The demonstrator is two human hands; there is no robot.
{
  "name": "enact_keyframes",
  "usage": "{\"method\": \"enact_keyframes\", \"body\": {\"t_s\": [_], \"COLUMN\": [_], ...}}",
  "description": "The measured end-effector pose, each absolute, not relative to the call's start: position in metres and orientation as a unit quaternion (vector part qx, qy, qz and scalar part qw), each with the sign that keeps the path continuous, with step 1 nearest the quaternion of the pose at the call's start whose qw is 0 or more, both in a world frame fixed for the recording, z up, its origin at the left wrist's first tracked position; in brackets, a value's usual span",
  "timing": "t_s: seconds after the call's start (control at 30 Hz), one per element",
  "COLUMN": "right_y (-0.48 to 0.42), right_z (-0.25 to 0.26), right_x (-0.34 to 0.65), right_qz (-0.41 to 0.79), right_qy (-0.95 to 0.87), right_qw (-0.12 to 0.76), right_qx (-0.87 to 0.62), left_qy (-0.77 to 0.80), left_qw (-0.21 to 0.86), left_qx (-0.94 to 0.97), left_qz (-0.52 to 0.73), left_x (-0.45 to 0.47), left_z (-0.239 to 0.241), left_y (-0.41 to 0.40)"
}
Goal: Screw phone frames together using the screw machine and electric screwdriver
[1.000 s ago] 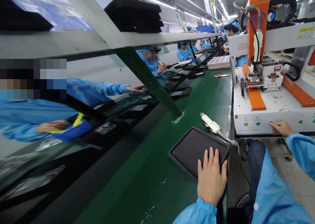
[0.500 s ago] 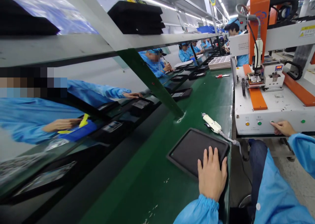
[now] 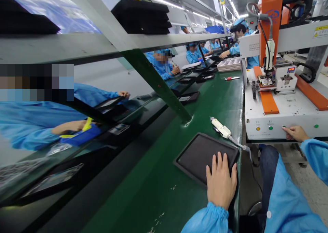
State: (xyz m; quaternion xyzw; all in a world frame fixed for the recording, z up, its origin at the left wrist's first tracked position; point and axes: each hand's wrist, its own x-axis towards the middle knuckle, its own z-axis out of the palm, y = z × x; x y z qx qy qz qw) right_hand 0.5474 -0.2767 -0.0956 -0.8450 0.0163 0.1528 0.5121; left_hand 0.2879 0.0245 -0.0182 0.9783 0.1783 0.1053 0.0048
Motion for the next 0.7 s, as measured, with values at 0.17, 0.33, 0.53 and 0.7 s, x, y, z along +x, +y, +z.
{"method": "enact_keyframes", "body": {"t_s": [0.17, 0.33, 0.53, 0.7], "right_y": [-0.274, -0.271, -0.269, -0.268], "right_z": [-0.091, -0.085, -0.082, -0.086], "right_x": [0.545, 0.541, 0.538, 0.540], "right_qz": [0.160, 0.163, 0.167, 0.165], "right_qy": [0.031, 0.044, 0.045, 0.051], "right_qw": [0.510, 0.506, 0.503, 0.505], "right_qx": [-0.844, -0.846, -0.847, -0.845], "left_qy": [0.182, 0.182, 0.184, 0.177], "left_qw": [0.008, 0.004, 0.003, -0.019], "left_qx": [0.979, 0.979, 0.980, 0.981], "left_qz": [0.096, 0.093, 0.079, 0.074], "left_x": [0.289, 0.289, 0.289, 0.289], "left_z": [-0.018, -0.016, -0.014, -0.014], "left_y": [0.024, 0.024, 0.023, 0.024]}}
